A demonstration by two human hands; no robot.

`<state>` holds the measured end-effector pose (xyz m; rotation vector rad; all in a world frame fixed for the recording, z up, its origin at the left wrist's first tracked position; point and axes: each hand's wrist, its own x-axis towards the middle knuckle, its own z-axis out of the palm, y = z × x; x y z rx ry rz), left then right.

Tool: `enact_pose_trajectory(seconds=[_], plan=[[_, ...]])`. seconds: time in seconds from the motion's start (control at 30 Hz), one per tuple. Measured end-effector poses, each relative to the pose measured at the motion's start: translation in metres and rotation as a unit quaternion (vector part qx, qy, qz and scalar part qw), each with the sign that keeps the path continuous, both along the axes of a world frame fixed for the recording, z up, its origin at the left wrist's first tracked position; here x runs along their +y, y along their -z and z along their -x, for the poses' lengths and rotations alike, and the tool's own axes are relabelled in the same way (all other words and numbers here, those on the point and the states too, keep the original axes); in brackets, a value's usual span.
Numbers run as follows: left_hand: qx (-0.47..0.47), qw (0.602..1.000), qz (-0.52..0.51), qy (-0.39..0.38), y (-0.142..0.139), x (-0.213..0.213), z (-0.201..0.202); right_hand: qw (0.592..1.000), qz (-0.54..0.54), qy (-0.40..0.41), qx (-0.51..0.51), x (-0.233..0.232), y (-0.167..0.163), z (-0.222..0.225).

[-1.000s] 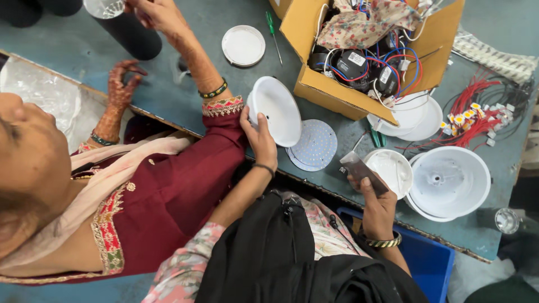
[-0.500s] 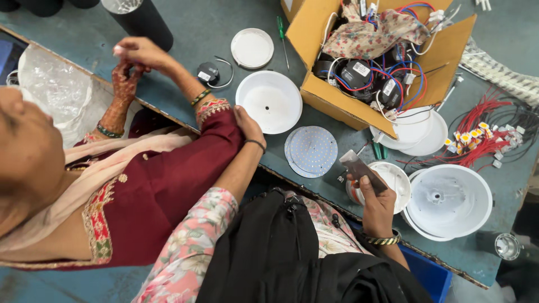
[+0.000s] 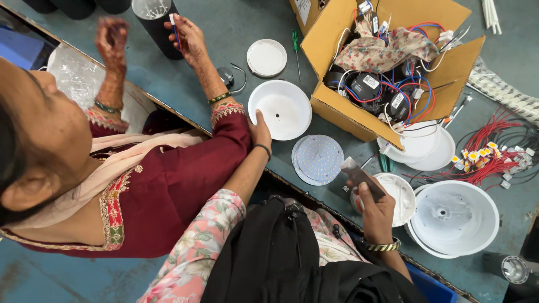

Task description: The person scoops white paste from a container with a metal spatula and spreads it onto the inside of white plastic lamp housings and circular LED boards. The person repeats this process on several items, placing finished pieces on the table or into a blue bin.

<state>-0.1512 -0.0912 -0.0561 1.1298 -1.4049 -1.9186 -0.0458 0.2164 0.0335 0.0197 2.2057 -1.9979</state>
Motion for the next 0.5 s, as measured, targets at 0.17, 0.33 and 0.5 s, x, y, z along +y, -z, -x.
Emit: enact_pose_trajectory(seconds=[0.17,0.33,0.5], plan=[[0.031,0.984,-0.164,0.057,0.015,0.016,-0.024,0.995,-0.027,-0.007,0.091,-0.003,-0.011,-0.003],[0.001,0.970,-0.176,0.167,0.047,0.056,-0.076,0.996,-0.004,0.042,0.084,-0.001,-0.019,-0.015],[0.038,0.863,0.067,0.500,0.058,0.118,-0.114,0.991,0.009,0.101,0.087,0.021,-0.011,-0.038]])
